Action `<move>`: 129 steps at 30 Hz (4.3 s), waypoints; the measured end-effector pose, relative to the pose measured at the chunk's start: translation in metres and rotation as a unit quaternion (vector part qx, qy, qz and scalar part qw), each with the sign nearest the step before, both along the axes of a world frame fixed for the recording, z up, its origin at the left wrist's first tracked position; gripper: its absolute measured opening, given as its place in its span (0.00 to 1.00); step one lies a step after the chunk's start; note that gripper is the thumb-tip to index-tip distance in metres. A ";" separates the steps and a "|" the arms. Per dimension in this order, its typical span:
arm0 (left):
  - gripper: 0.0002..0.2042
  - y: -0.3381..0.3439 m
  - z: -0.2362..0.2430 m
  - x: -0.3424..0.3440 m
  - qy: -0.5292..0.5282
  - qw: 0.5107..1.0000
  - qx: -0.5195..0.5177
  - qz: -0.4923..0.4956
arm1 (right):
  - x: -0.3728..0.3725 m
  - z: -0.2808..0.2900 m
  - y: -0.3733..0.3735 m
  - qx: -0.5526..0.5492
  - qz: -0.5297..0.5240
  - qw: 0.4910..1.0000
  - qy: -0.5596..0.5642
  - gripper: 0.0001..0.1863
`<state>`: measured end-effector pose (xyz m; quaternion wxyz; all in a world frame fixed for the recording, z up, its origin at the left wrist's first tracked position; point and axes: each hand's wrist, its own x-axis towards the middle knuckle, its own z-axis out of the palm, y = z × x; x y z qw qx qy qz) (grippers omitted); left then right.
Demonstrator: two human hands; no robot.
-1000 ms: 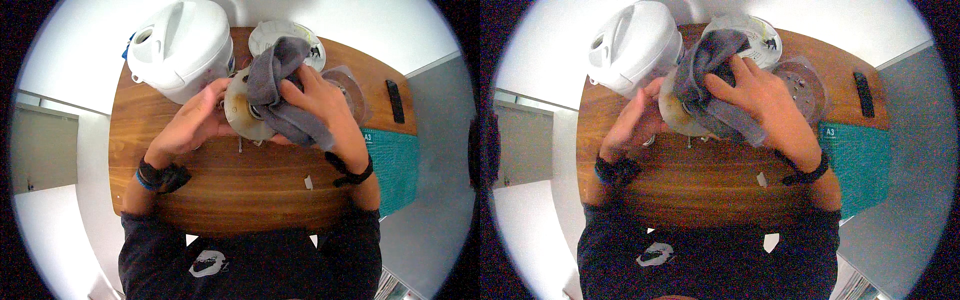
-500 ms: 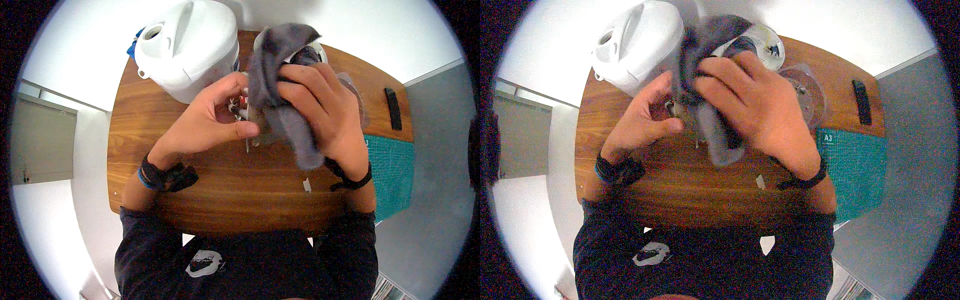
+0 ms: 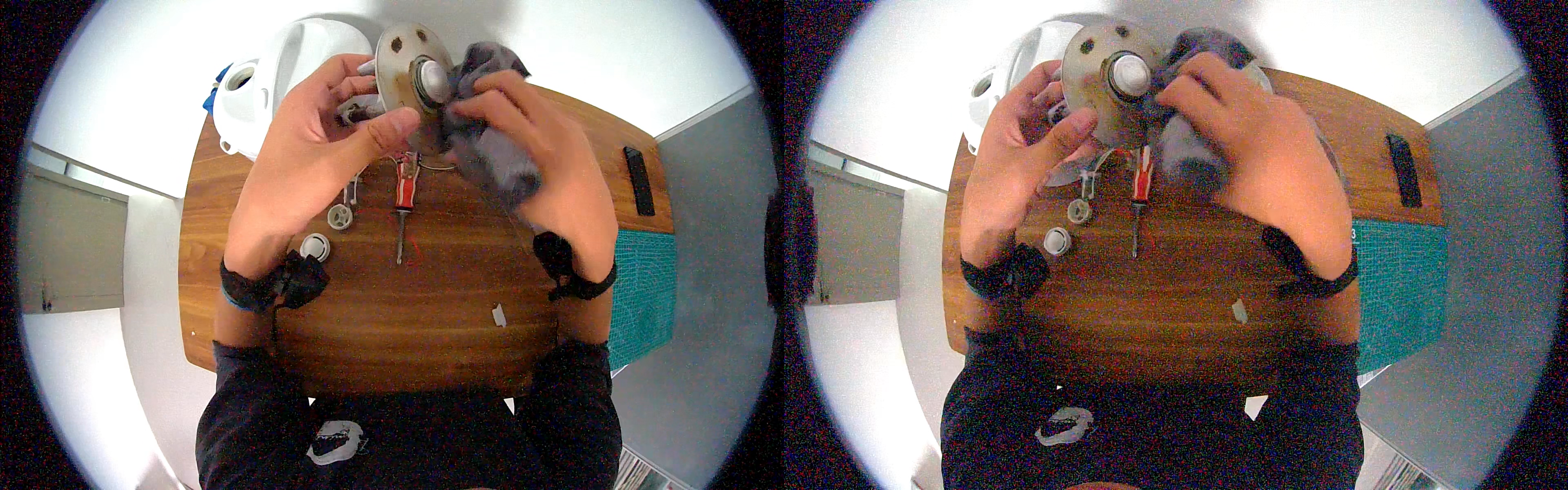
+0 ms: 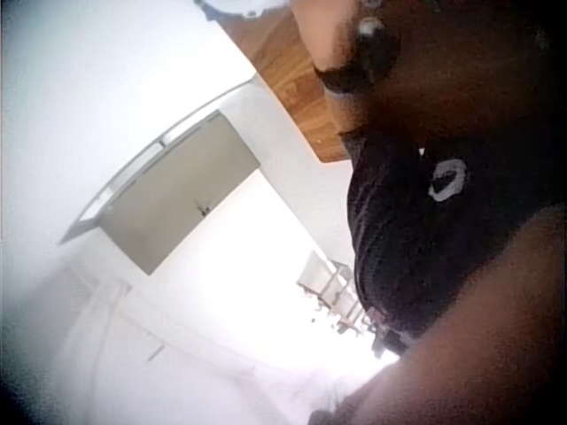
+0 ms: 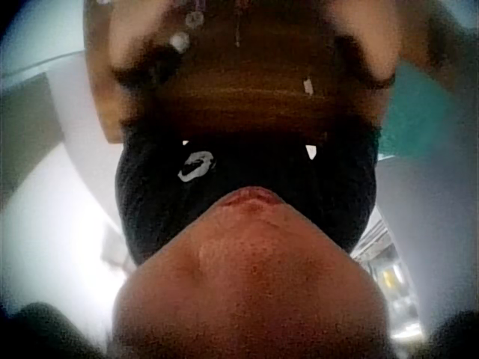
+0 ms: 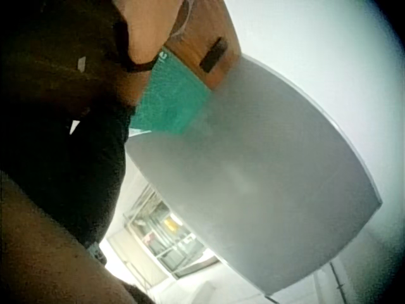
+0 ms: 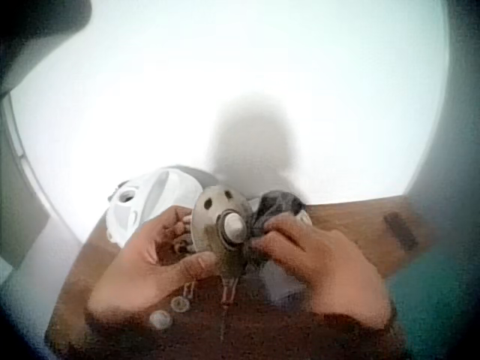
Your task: The person disassembles a white appliance, likely a rice cooker, by removing the lid and internal components. They use a screwdriver to loosen screws and a cloth to wipe the metal heating element and other parts. The person then reassembles the appliance by placing the components back inside and closing the lid.
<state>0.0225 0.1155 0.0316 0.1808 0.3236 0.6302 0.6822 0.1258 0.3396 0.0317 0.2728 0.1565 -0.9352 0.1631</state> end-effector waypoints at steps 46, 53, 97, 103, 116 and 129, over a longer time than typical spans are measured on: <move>0.27 -0.023 -0.020 0.005 0.033 0.999 -0.040 -0.007 | -0.017 -0.004 -0.029 -0.007 0.164 0.986 0.041 0.31; 0.12 -0.023 -0.008 0.008 -0.051 0.994 -0.084 -0.049 | -0.027 -0.031 -0.014 -0.261 0.018 0.963 -0.069 0.25; 0.15 -0.032 -0.007 -0.001 0.113 0.976 -0.137 -0.129 | -0.011 -0.004 0.013 -0.303 0.081 0.941 -0.126 0.25; 0.12 -0.037 -0.008 -0.007 0.176 0.966 -0.114 -0.154 | -0.003 0.008 0.012 -0.243 0.140 0.929 -0.241 0.25; 0.20 -0.017 -0.008 0.013 0.048 0.998 -0.018 0.045 | 0.010 0.019 -0.014 -0.161 0.015 0.983 -0.086 0.20; 0.35 -0.006 -0.024 0.037 0.008 1.000 0.022 0.001 | -0.012 -0.016 -0.032 -0.196 0.103 0.969 0.107 0.27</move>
